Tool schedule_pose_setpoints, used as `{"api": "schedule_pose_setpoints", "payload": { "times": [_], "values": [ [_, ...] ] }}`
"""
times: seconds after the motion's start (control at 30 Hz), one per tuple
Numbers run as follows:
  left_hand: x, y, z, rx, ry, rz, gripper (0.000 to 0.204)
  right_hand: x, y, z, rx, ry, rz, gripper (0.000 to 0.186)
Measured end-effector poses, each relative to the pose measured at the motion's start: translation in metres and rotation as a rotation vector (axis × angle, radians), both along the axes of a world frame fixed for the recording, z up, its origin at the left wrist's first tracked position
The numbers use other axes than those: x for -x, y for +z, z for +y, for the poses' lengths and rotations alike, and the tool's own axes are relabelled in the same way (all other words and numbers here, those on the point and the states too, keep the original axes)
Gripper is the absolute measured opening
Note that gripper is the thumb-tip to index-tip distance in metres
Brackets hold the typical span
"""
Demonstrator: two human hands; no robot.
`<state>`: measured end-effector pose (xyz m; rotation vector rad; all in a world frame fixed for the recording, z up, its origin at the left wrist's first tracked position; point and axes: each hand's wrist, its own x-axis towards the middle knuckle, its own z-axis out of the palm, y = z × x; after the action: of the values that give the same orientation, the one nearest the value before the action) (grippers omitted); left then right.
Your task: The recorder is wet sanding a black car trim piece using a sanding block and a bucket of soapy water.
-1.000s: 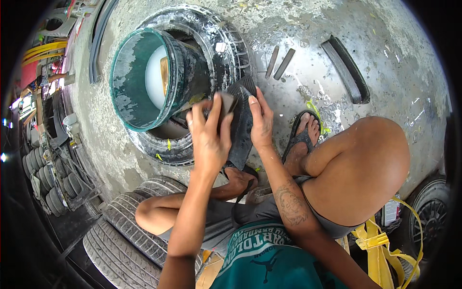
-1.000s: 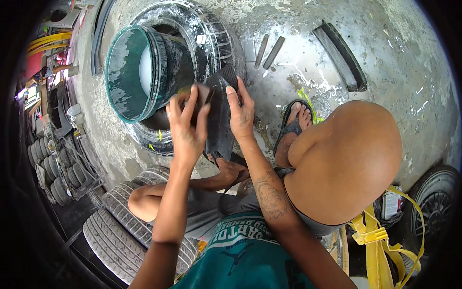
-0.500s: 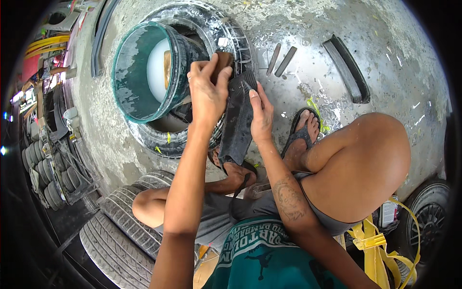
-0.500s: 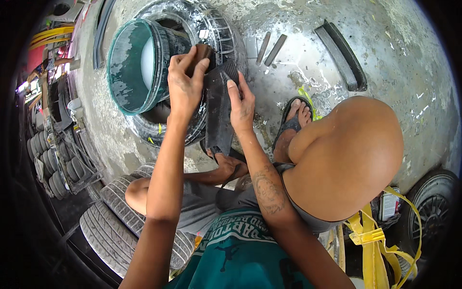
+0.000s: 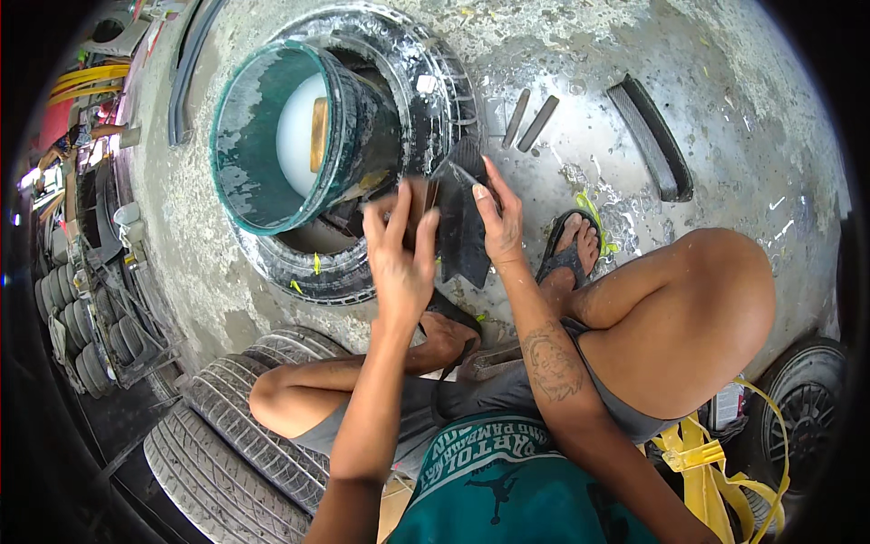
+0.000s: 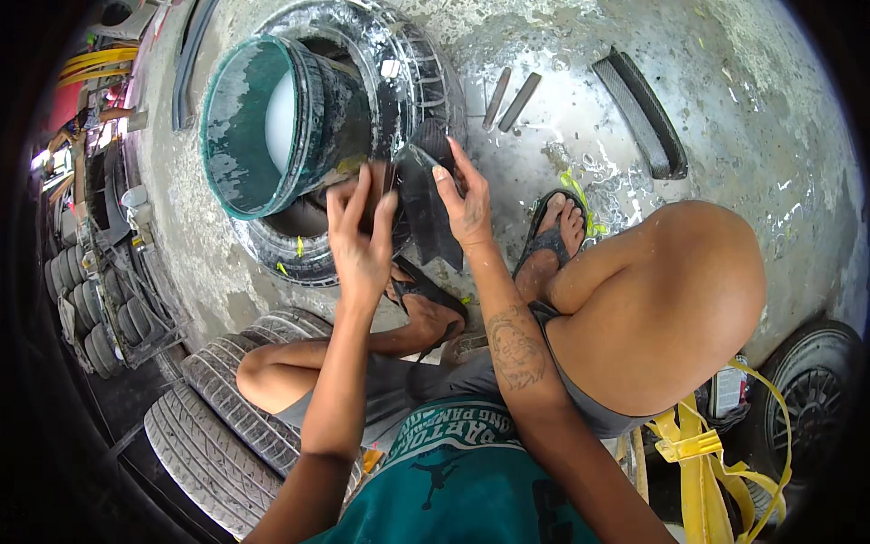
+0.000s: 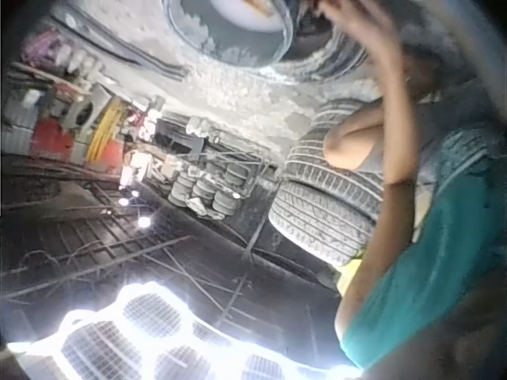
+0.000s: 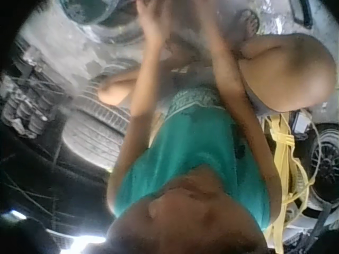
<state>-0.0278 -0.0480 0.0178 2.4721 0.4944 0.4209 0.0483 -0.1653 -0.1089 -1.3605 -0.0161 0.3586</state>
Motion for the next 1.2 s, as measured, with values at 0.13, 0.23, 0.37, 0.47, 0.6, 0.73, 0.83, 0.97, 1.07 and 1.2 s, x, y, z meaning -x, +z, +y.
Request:
{"api": "schedule_pose_setpoints", "payload": {
  "times": [0.13, 0.23, 0.37, 0.47, 0.6, 0.73, 0.83, 0.97, 1.07, 1.2],
  "values": [
    [-0.06, -0.004, 0.019, -0.099, 0.015, -0.062, 0.044, 0.001, 0.005, 0.008, -0.072, -0.054, -0.053, 0.06],
    [-0.011, -0.001, 0.006, -0.027, -0.038, 0.042, 0.044, 0.001, -0.002, -0.004, 0.009, -0.036, -0.001, 0.063],
    [-0.044, 0.008, 0.018, -0.097, -0.077, 0.081, 0.042, 0.002, -0.002, -0.003, 0.124, 0.007, -0.05, 0.062],
    [-0.086, -0.006, 0.043, 0.208, 0.053, -0.015, 0.041, 0.0, 0.003, 0.007, -0.051, -0.047, -0.029, 0.06],
    [-0.033, 0.01, 0.037, 0.135, 0.028, 0.015, 0.046, 0.002, -0.004, -0.004, 0.039, -0.017, 0.0, 0.061],
    [-0.033, 0.013, 0.012, -0.029, -0.063, 0.104, 0.047, -0.002, 0.0, 0.0, -0.035, -0.044, -0.047, 0.061],
    [-0.073, 0.007, 0.032, -0.019, -0.026, 0.105, 0.046, 0.006, 0.01, 0.014, -0.061, -0.05, -0.003, 0.062],
    [-0.013, 0.033, 0.021, 0.014, -0.144, 0.201, 0.048, 0.002, -0.009, -0.004, 0.052, -0.017, -0.019, 0.062],
    [0.015, 0.057, 0.013, 0.217, 0.014, 0.347, 0.047, -0.001, -0.005, -0.008, -0.003, -0.047, -0.013, 0.061],
    [-0.027, 0.013, 0.021, 0.043, -0.027, 0.055, 0.048, 0.003, 0.005, 0.01, -0.06, -0.042, 0.012, 0.062]
  ]
}}
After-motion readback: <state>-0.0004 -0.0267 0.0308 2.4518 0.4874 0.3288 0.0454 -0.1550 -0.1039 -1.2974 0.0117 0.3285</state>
